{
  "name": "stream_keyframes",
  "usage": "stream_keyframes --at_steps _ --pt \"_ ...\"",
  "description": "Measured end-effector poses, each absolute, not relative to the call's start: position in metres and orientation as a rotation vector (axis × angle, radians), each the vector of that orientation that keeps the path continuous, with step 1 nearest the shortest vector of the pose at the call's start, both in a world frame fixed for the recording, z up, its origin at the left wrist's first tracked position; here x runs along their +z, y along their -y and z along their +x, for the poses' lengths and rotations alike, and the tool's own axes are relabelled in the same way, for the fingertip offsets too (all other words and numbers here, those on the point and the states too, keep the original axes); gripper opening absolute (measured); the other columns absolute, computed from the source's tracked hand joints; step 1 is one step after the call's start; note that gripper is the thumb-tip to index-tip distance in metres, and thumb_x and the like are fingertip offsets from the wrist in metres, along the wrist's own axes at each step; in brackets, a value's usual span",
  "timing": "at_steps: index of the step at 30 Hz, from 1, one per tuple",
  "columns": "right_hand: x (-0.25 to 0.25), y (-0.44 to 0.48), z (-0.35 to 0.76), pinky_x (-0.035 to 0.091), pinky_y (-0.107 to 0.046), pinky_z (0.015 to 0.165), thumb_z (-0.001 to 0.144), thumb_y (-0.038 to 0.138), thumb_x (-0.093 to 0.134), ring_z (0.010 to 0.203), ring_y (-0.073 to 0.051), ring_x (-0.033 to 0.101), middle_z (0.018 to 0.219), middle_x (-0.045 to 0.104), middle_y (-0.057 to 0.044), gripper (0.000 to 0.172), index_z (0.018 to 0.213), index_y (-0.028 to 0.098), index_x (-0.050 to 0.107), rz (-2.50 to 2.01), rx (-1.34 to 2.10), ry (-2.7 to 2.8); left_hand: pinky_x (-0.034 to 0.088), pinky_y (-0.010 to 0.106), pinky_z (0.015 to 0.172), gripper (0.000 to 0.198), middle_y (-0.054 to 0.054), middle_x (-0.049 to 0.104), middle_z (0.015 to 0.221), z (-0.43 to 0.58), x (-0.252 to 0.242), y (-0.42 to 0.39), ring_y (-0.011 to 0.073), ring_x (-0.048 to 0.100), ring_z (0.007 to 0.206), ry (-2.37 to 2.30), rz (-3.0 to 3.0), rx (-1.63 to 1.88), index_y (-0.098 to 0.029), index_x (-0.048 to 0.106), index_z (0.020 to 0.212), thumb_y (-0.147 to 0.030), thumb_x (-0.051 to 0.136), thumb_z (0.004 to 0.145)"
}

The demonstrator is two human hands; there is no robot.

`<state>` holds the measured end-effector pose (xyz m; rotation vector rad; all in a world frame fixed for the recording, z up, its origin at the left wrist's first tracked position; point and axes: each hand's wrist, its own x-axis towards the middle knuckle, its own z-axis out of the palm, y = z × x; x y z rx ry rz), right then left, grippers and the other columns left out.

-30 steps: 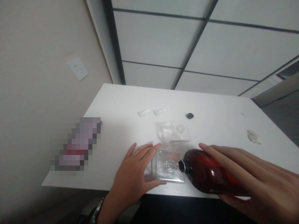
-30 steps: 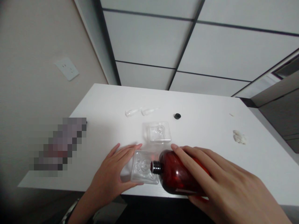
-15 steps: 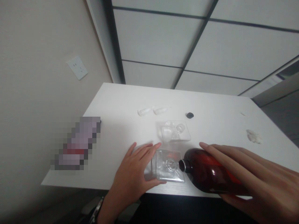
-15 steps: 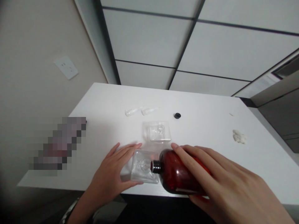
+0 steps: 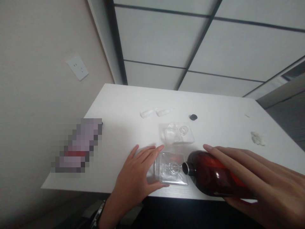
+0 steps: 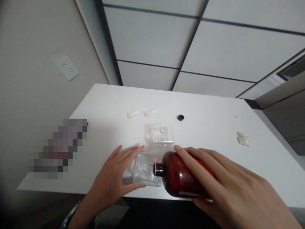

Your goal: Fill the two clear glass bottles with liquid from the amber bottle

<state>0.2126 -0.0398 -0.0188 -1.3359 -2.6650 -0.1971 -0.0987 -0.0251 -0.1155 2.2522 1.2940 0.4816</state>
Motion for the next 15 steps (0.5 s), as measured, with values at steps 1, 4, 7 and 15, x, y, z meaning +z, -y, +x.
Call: stream_keyframes --at_steps 1,4,7,15 --pt "-0.0189 0.0402 0.2130 0.064 -0.039 0.077 0.097 0.024 0.055 0.109 -0.029 0.078 0.144 0.070 -0.006 0.079 0.171 0.034 0.029 -1.340 -0.194 2.668 0.035 0.069 0.128 0.106 0.014 0.059 0.160 -0.0987 -0.1156 0.0250 0.0353 0.057 0.148 -1.294 2.253 0.477 -0.026 0.035 0.163 -0.048 0.094 0.078" --pt "-0.0183 0.0405 0.2129 0.064 -0.038 0.078 0.097 0.024 0.056 0.110 -0.029 0.078 0.143 0.071 -0.006 0.079 0.171 0.034 0.029 -1.336 -0.179 2.665 0.034 0.068 0.129 0.108 0.014 0.059 0.160 -0.0986 -0.1165 0.0250 0.0350 0.057 0.148 -1.302 2.254 0.473 -0.027 0.035 0.164 -0.048 0.095 0.078" --pt "-0.0172 0.0395 0.2117 0.064 -0.038 0.077 0.098 0.024 0.055 0.109 -0.029 0.078 0.142 0.072 -0.006 0.077 0.170 0.035 0.031 -1.334 -0.197 2.655 0.034 0.067 0.129 0.108 0.014 0.059 0.160 -0.0992 -0.1181 0.0253 0.0345 0.057 0.147 -1.297 2.260 0.494 -0.028 0.032 0.165 -0.049 0.094 0.079" --pt "-0.0152 0.0392 0.2096 0.065 -0.039 0.074 0.098 0.025 0.053 0.107 -0.029 0.079 0.143 0.071 -0.005 0.077 0.171 0.035 0.030 -1.361 -0.198 2.676 0.034 0.066 0.129 0.103 0.013 0.059 0.160 -0.1006 -0.1186 0.0252 0.0345 0.058 0.147 -1.289 2.256 0.503 -0.028 0.034 0.165 -0.053 0.090 0.082"
